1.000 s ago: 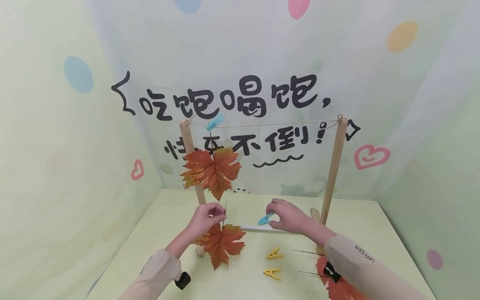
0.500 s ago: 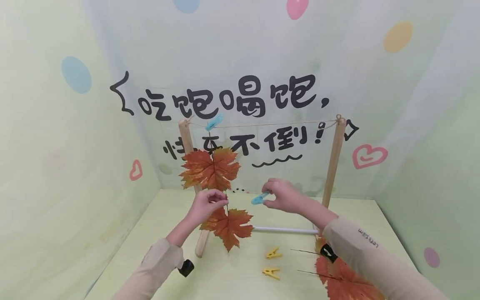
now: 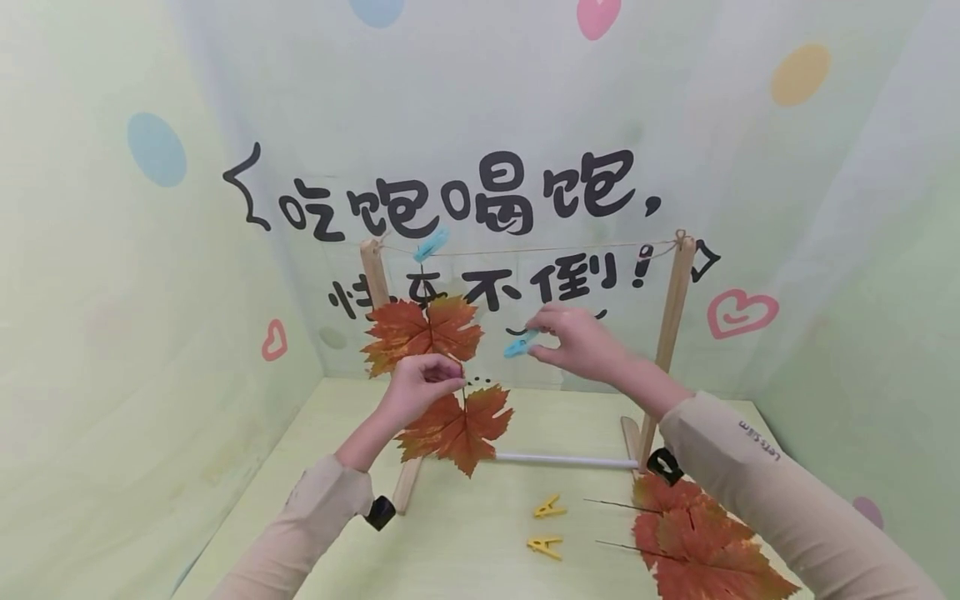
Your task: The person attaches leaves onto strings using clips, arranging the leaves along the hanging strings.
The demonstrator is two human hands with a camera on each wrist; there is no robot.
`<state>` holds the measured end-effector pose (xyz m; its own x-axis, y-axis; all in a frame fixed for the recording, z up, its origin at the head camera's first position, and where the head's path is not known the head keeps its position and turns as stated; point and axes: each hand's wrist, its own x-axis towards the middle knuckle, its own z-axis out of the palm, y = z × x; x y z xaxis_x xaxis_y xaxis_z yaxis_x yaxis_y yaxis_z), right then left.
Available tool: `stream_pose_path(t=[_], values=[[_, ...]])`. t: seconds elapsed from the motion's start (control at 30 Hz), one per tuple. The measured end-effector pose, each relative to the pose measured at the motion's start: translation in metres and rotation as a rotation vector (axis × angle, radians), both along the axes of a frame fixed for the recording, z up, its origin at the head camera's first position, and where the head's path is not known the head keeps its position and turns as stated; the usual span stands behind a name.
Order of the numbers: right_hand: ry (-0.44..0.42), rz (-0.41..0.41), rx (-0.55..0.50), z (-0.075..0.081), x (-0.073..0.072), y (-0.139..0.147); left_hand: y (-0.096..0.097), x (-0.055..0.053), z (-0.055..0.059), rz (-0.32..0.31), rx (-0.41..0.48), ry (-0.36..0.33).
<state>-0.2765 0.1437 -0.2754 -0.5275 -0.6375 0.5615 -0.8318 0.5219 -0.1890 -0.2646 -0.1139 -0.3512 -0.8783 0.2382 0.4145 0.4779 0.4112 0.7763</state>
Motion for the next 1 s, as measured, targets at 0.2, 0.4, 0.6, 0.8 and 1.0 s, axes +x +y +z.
stream_pose_path(t=[0.2, 0.4, 0.6, 0.8, 1.0], values=[[0.032, 0.018, -0.006, 0.014, 0.000, 0.000, 0.005, -0.001, 0.012, -0.008, 0.021, -0.025], [0.042, 0.009, -0.019, 0.026, 0.000, -0.001, 0.008, -0.006, 0.024, -0.020, 0.037, -0.020], [0.046, -0.018, -0.024, 0.035, 0.002, -0.004, 0.011, -0.017, 0.038, -0.014, 0.062, 0.024], [0.045, -0.035, -0.008, 0.037, 0.004, -0.004, 0.015, -0.025, 0.049, -0.021, 0.092, 0.055], [0.080, -0.029, -0.034, 0.040, 0.004, -0.005, 0.021, -0.029, 0.062, -0.007, 0.084, 0.082]])
